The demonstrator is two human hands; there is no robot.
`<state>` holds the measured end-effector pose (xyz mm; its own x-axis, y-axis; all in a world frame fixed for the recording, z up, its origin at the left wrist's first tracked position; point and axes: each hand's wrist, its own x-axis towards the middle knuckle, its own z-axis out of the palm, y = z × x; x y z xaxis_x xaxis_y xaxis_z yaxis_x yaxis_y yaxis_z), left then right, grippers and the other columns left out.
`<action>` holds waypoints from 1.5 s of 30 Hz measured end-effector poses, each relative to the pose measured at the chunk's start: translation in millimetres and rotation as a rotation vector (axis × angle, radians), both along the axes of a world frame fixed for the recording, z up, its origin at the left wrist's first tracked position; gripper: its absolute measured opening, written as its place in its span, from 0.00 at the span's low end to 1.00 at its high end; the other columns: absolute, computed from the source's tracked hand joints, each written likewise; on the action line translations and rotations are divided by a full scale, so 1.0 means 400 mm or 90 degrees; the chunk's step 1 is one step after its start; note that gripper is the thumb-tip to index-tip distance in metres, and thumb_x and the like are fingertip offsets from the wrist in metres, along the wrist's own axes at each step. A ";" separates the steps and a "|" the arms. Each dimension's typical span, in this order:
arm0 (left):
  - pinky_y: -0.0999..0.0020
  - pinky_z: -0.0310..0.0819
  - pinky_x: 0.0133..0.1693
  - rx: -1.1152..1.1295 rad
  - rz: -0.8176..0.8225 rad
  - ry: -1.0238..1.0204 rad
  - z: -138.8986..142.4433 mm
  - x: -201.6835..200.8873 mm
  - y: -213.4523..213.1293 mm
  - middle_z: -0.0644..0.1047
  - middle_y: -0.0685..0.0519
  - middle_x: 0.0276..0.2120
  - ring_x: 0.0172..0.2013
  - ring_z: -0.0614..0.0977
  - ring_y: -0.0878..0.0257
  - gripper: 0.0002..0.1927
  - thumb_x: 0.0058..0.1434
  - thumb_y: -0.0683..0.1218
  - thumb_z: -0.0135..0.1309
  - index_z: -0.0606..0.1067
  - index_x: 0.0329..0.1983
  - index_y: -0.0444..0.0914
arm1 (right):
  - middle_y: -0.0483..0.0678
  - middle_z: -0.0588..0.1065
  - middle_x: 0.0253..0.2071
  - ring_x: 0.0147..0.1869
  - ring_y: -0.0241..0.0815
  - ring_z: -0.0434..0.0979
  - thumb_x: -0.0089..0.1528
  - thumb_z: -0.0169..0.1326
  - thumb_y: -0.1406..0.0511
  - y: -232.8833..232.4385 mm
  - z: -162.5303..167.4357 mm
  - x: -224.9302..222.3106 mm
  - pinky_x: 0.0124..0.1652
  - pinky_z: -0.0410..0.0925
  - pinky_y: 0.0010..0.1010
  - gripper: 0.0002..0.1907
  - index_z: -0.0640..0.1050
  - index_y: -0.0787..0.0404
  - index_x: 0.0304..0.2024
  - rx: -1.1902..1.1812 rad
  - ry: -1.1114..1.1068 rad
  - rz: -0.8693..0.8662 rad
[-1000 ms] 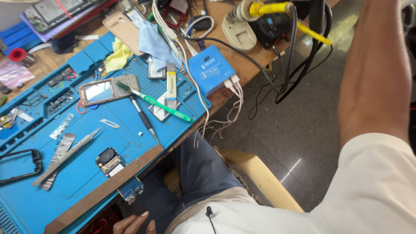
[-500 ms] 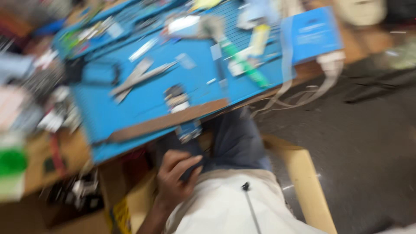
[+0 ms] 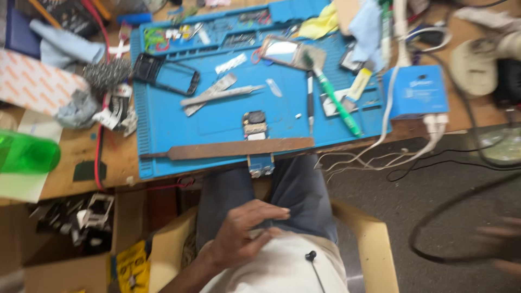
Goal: The person solders components on a phone motherboard with a soldering iron, holding the board steady on a blue work mat. They then use tweezers to position a small part on the board, and continue soldering the part while the board is held in a small clamp, working the iron tip against the component contacts.
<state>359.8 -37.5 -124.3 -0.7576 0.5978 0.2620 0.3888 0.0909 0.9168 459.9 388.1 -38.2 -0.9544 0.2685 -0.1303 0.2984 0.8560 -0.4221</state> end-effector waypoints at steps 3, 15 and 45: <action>0.58 0.71 0.59 0.076 -0.091 0.007 0.035 0.004 0.074 0.77 0.39 0.57 0.60 0.78 0.48 0.37 0.56 0.45 0.67 0.67 0.67 0.34 | 0.46 0.83 0.48 0.51 0.44 0.86 0.52 0.66 0.69 -0.157 -0.088 -0.021 0.47 0.76 0.35 0.30 0.78 0.52 0.57 -0.128 -0.026 0.074; 0.65 0.81 0.51 0.230 0.122 -0.207 -0.125 0.025 -0.048 0.80 0.53 0.39 0.48 0.83 0.64 0.23 0.61 0.45 0.69 0.69 0.51 0.39 | 0.46 0.84 0.42 0.44 0.45 0.87 0.55 0.63 0.68 -0.488 -0.157 -0.213 0.41 0.78 0.36 0.11 0.83 0.55 0.41 -0.190 0.194 0.384; 0.66 0.72 0.44 0.149 0.149 -0.011 -0.352 -0.050 -0.005 0.73 0.52 0.39 0.40 0.76 0.61 0.22 0.55 0.42 0.70 0.72 0.48 0.36 | 0.52 0.78 0.50 0.50 0.40 0.80 0.68 0.57 0.84 -0.372 0.030 -0.341 0.50 0.78 0.32 0.20 0.72 0.63 0.58 -0.591 0.624 0.152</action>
<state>339.8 -39.6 -265.1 -0.8733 0.3312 0.3572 0.3658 -0.0385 0.9299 323.7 239.3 -26.3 -0.7694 0.2705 0.5786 -0.5654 0.1328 -0.8140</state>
